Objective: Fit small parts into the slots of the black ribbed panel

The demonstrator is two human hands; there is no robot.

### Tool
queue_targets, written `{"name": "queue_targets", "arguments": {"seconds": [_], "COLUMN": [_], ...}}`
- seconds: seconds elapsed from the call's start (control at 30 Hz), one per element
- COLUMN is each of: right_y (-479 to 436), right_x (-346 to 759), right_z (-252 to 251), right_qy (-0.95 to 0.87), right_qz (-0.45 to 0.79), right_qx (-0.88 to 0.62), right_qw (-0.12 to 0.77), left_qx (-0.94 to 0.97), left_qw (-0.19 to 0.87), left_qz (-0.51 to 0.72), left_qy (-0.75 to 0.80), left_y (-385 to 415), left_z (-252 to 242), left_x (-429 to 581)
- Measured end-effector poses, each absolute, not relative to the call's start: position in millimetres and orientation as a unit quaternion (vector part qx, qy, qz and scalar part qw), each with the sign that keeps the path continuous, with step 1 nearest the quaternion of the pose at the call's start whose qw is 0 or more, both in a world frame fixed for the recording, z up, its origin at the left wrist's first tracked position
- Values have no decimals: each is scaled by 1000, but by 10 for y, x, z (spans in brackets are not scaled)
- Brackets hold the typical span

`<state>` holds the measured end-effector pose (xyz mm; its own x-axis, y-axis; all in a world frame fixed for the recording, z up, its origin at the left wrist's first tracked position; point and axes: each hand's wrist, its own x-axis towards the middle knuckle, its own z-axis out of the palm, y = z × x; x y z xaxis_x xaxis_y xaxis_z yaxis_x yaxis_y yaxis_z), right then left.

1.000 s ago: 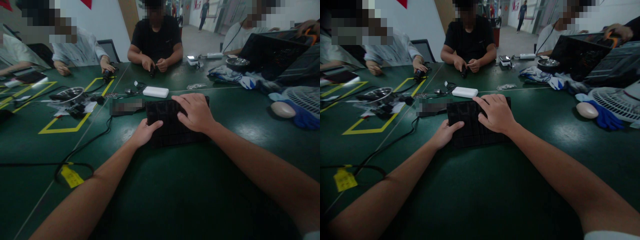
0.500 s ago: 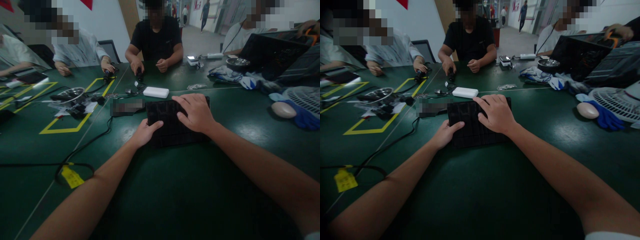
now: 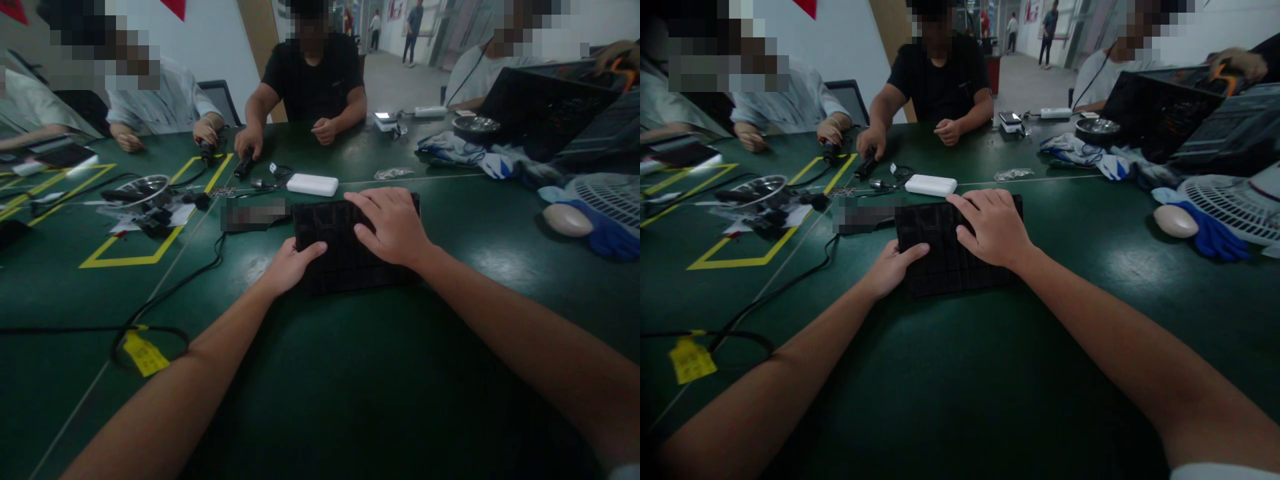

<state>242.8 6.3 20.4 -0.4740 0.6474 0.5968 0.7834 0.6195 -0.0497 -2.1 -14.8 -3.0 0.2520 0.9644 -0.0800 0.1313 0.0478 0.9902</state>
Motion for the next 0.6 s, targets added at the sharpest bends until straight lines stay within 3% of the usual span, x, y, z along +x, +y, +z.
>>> {"name": "queue_targets", "arguments": {"seconds": [0.6], "right_y": [65], "right_x": [2433], "right_z": [202], "right_qy": [-851], "right_qz": [-114], "right_qx": [-424], "right_qw": [289], "left_qx": [557], "left_qw": [560], "left_qz": [388], "left_qy": [475], "left_y": [-170], "left_z": [-4], "left_x": [4]}}
